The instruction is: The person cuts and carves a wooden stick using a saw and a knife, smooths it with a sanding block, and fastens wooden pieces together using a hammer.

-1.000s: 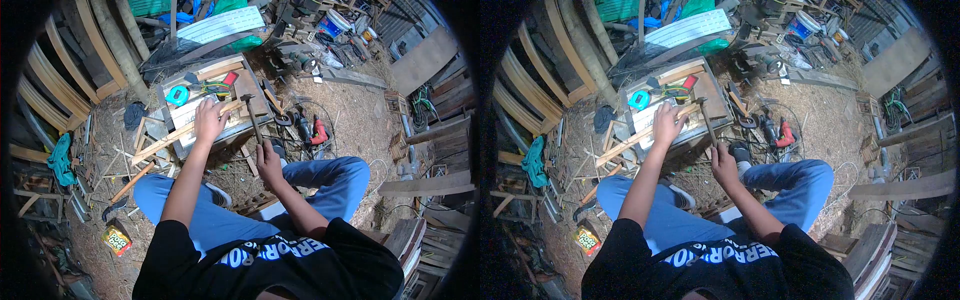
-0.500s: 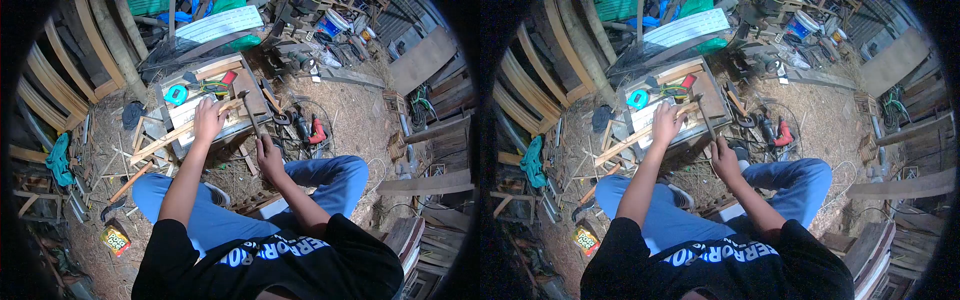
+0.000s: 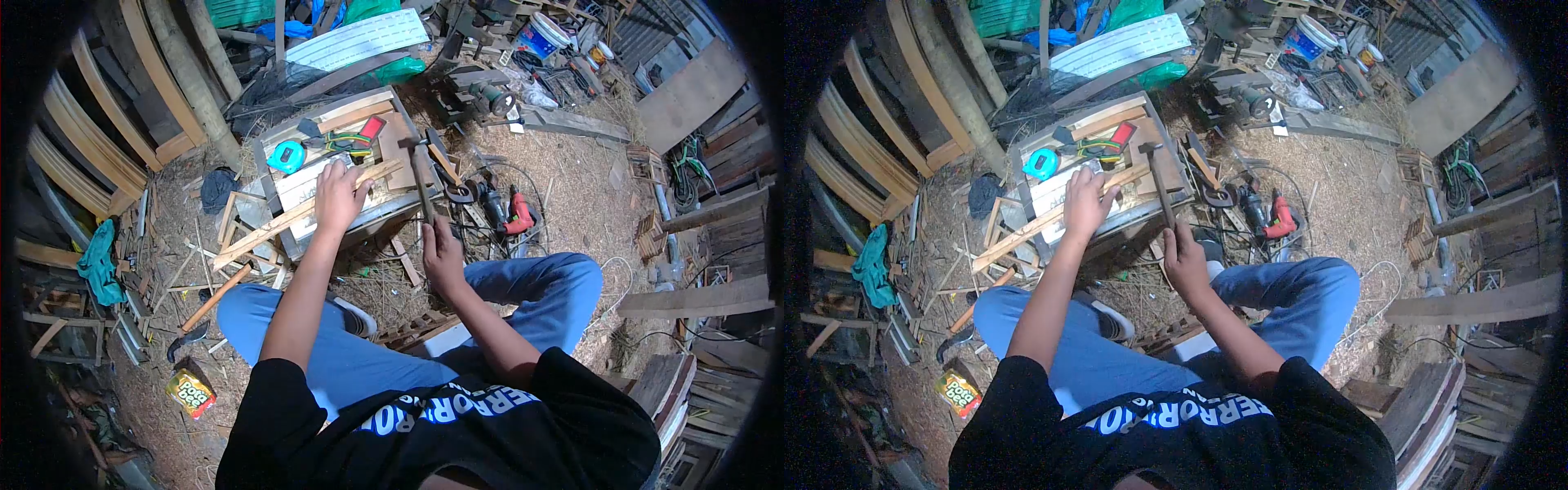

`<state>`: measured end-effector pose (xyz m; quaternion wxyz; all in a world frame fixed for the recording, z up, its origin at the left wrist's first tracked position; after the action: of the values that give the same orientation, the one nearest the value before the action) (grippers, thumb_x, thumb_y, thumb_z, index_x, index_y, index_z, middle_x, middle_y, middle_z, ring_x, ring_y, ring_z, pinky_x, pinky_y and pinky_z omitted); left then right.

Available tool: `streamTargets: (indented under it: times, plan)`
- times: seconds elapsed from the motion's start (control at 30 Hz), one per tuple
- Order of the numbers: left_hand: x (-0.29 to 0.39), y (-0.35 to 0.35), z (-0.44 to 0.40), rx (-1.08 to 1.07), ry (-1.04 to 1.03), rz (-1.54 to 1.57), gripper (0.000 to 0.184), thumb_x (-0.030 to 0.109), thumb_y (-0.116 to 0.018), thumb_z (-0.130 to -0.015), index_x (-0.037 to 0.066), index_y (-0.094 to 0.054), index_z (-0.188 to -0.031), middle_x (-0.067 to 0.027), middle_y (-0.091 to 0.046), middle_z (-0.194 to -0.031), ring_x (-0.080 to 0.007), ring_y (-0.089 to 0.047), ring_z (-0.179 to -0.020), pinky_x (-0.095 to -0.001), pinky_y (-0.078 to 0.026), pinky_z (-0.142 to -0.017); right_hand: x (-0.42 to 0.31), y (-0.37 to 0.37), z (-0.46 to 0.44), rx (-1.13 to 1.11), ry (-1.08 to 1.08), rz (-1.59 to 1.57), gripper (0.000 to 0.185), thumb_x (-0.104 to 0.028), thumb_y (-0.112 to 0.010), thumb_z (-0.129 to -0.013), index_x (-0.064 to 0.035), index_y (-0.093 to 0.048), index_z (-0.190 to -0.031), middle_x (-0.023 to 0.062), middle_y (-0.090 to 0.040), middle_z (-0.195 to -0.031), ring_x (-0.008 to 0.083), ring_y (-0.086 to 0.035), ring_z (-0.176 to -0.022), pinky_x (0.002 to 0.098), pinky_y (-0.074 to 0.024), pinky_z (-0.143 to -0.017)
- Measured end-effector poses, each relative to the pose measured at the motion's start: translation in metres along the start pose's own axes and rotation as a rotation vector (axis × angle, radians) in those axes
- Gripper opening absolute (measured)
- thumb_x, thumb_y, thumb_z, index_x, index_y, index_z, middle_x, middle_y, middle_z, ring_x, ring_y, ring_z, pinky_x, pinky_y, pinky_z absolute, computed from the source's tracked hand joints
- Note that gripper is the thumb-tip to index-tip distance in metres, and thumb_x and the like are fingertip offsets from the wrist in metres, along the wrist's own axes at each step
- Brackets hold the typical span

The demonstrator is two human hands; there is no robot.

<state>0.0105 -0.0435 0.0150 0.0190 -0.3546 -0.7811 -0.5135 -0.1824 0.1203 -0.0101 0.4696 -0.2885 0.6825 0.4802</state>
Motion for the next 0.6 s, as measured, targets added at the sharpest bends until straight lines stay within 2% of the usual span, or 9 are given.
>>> streamTargets:
  times: [0.13, 0.3, 0.4, 0.53, 0.57, 0.6]
  plan:
    - [-0.001, -0.003, 0.001, 0.006, -0.006, -0.005, 0.031, 0.033, -0.079, -0.091, 0.007, -0.076, -0.107, -0.0158, -0.061, -0.104, -0.0374, -0.059, -0.106, -0.0490, -0.048, -0.091, 0.014, -0.012, -0.003, -0.128, 0.028, 0.176, 0.021, -0.024, -0.058, -0.111, -0.0045, -0.058, -0.116, 0.0299, -0.063, -0.082, 0.0547, -0.063, -0.082, 0.0513, -0.0501, -0.065]
    - [0.001, 0.000, 0.001, 0.000, 0.004, -0.020, 0.031, 0.033, -0.079, -0.091, 0.008, -0.075, -0.107, -0.0158, -0.060, -0.104, -0.0375, -0.059, -0.105, -0.0493, -0.047, -0.091, -0.012, 0.003, 0.008, 0.004, 0.004, -0.011, 0.019, -0.022, -0.059, -0.110, -0.0051, -0.058, -0.118, 0.0289, -0.064, -0.080, 0.0553, -0.063, -0.081, 0.0524, -0.0503, -0.065]
    - [0.002, -0.001, 0.001, -0.005, -0.005, -0.028, 0.030, 0.033, -0.079, -0.091, 0.007, -0.074, -0.106, -0.0156, -0.060, -0.104, -0.0376, -0.058, -0.104, -0.0492, -0.047, -0.090, 0.018, -0.017, 0.000, -0.095, 0.019, 0.198, 0.019, -0.021, -0.058, -0.110, -0.0048, -0.057, -0.118, 0.0288, -0.065, -0.080, 0.0552, -0.064, -0.083, 0.0505, -0.0498, -0.064]
    - [0.001, -0.003, 0.000, -0.010, -0.011, -0.028, 0.031, 0.034, -0.079, -0.092, 0.007, -0.074, -0.106, -0.0155, -0.059, -0.102, -0.0375, -0.058, -0.104, -0.0490, -0.047, -0.089, -0.002, -0.009, 0.006, -0.043, -0.007, 0.031, 0.019, -0.021, -0.059, -0.109, -0.0043, -0.059, -0.118, 0.0294, -0.068, -0.088, 0.0551, -0.064, -0.090, 0.0543, -0.0513, -0.069]
    - [0.001, -0.002, 0.000, -0.005, -0.013, -0.024, 0.031, 0.035, -0.078, -0.092, 0.007, -0.074, -0.106, -0.0155, -0.059, -0.102, -0.0375, -0.058, -0.104, -0.0490, -0.047, -0.089, -0.008, -0.005, 0.008, -0.030, -0.065, -0.021, 0.020, -0.022, -0.060, -0.109, -0.0042, -0.060, -0.118, 0.0301, -0.068, -0.091, 0.0550, -0.065, -0.092, 0.0534, -0.0524, -0.071]
    - [0.000, -0.002, 0.001, -0.004, -0.012, -0.021, 0.031, 0.035, -0.078, -0.092, 0.007, -0.074, -0.106, -0.0155, -0.059, -0.102, -0.0374, -0.058, -0.104, -0.0491, -0.047, -0.089, -0.001, -0.008, 0.009, -0.023, -0.036, -0.001, 0.020, -0.022, -0.060, -0.109, -0.0040, -0.060, -0.119, 0.0303, -0.068, -0.091, 0.0549, -0.065, -0.092, 0.0520, -0.0526, -0.070]
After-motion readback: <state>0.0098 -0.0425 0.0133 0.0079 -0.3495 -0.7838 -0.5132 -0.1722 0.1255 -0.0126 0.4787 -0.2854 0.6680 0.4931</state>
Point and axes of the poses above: each hand's wrist, its own z-axis away from the middle knuckle, its own y-axis out of the back of the hand, x = y × z, the point moved 7 cm from there along -z, towards the middle knuckle
